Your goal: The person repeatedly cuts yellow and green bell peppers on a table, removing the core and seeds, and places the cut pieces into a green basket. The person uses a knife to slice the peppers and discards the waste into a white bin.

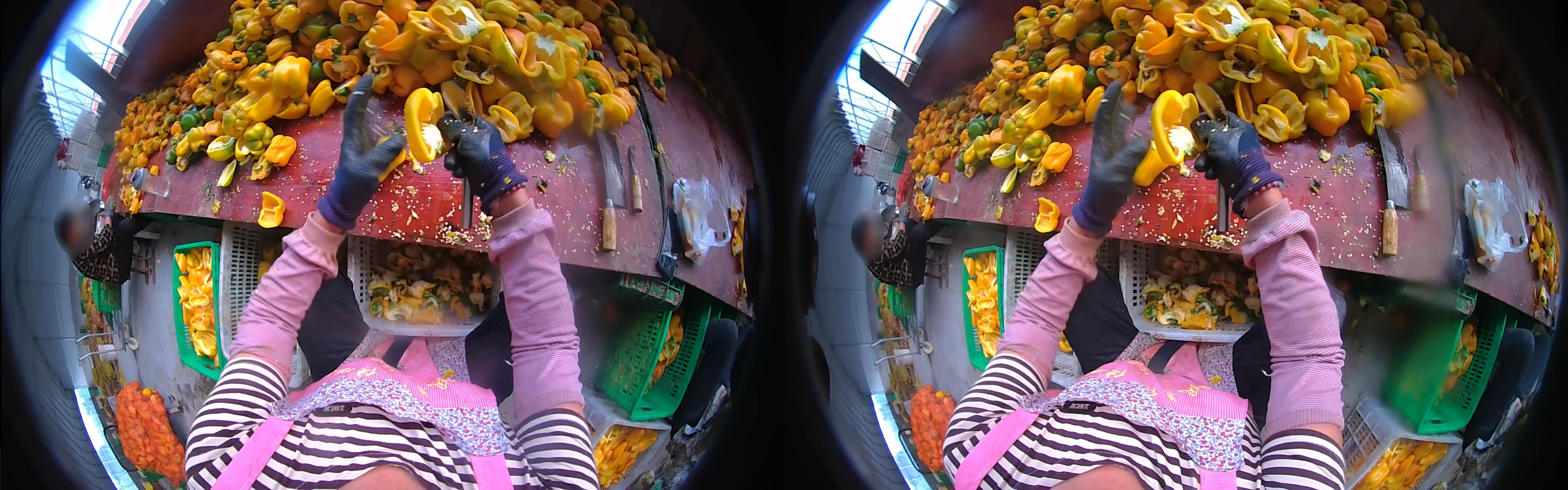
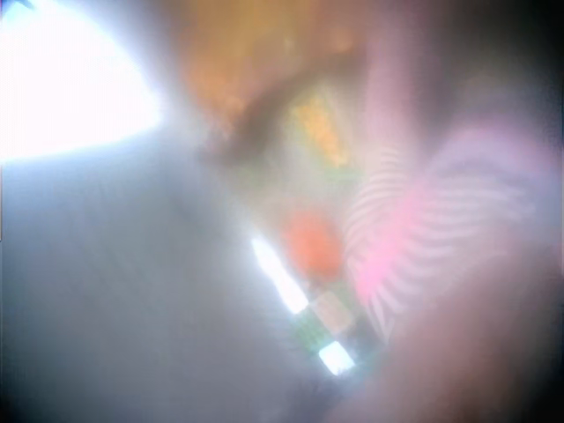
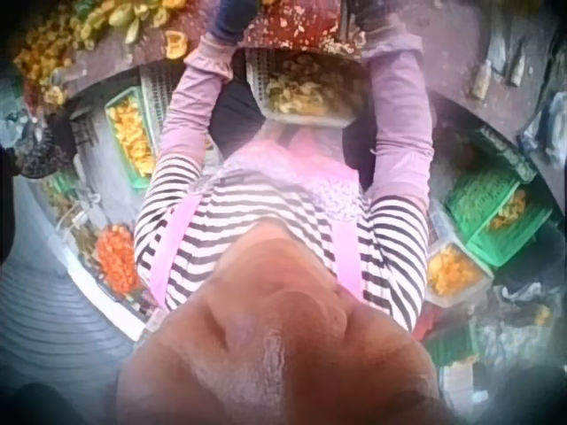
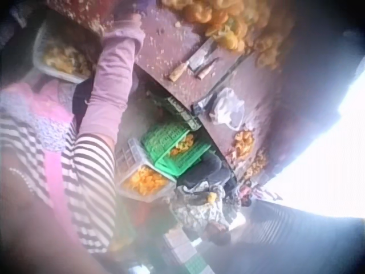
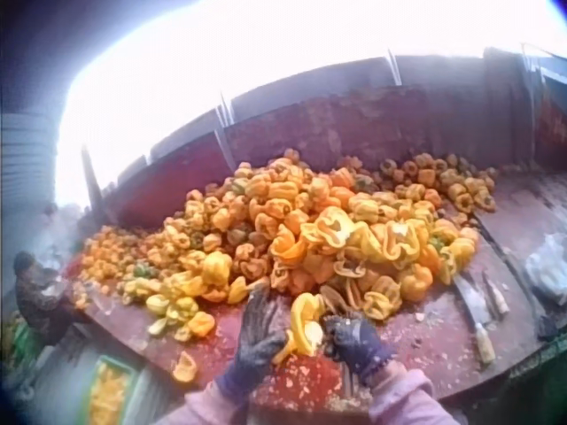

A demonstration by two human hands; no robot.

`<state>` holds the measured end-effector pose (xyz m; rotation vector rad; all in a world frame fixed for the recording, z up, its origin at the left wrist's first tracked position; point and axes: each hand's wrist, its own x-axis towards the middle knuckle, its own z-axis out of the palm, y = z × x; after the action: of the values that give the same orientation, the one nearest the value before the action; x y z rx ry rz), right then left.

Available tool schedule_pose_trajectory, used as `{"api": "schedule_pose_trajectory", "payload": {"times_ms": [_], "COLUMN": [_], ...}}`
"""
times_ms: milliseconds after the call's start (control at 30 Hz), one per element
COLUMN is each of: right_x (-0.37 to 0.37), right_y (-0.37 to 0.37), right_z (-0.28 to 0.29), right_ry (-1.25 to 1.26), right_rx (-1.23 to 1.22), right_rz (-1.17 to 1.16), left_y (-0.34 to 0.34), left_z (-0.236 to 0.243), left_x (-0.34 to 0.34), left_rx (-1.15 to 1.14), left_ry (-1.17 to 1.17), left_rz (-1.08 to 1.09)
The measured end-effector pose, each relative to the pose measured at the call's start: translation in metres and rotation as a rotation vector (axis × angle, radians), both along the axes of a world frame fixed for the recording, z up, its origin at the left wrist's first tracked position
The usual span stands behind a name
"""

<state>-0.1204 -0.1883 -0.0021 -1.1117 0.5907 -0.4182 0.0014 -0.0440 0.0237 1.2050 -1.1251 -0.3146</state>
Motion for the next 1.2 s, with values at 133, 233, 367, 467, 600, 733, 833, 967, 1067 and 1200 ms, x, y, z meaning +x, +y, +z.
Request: {"api": "schedule_pose_trajectory", "payload": {"times_ms": [133, 233, 367, 467, 600, 733, 833, 967, 1067, 1200], "right_x": [0.018, 0.016, 0.006, 0.013, 0.02, 0.015, 0.004, -0.01, -0.013, -0.023], "right_y": [0.02, 0.037, 0.027, 0.034, 0.046, 0.062, 0.049, 0.045, 0.055, 0.04], "right_z": [-0.028, -0.02, -0.023, -0.032, -0.015, -0.004, 0.003, -0.004, 0.018, 0.003], "right_ry": [-0.037, 0.234, 0.352, 0.458, 0.343, 0.307, 0.288, 0.297, 0.465, 0.428], "right_rx": [-0.713, -1.145, -1.02, -0.848, -0.1, -0.039, -0.246, -0.518, -0.334, -0.461], "right_rz": [-0.09, -0.285, -0.025, 0.104, 0.296, 0.579, 0.696, 1.127, 0.933, 0.786], "left_y": [-0.003, -0.004, -0.002, -0.011, -0.012, -0.008, 0.005, 0.049, 0.104, 0.262], "left_z": [-0.034, -0.049, -0.05, -0.053, -0.059, -0.058, -0.043, -0.039, -0.03, -0.037], "left_x": [-0.002, 0.0, 0.006, 0.004, 0.003, 0.012, 0.025, 0.073, 0.09, 0.091], "left_rx": [0.17, 0.068, -0.02, -0.076, -0.114, -0.081, -0.089, -0.334, -0.391, -0.136], "left_ry": [0.794, 0.988, 0.883, 0.648, 0.554, 0.72, 1.054, 0.922, 0.813, 0.616], "left_rz": [-0.367, -0.246, -0.113, 0.073, 0.252, 0.127, -0.195, -0.92, -0.877, -0.332]}}
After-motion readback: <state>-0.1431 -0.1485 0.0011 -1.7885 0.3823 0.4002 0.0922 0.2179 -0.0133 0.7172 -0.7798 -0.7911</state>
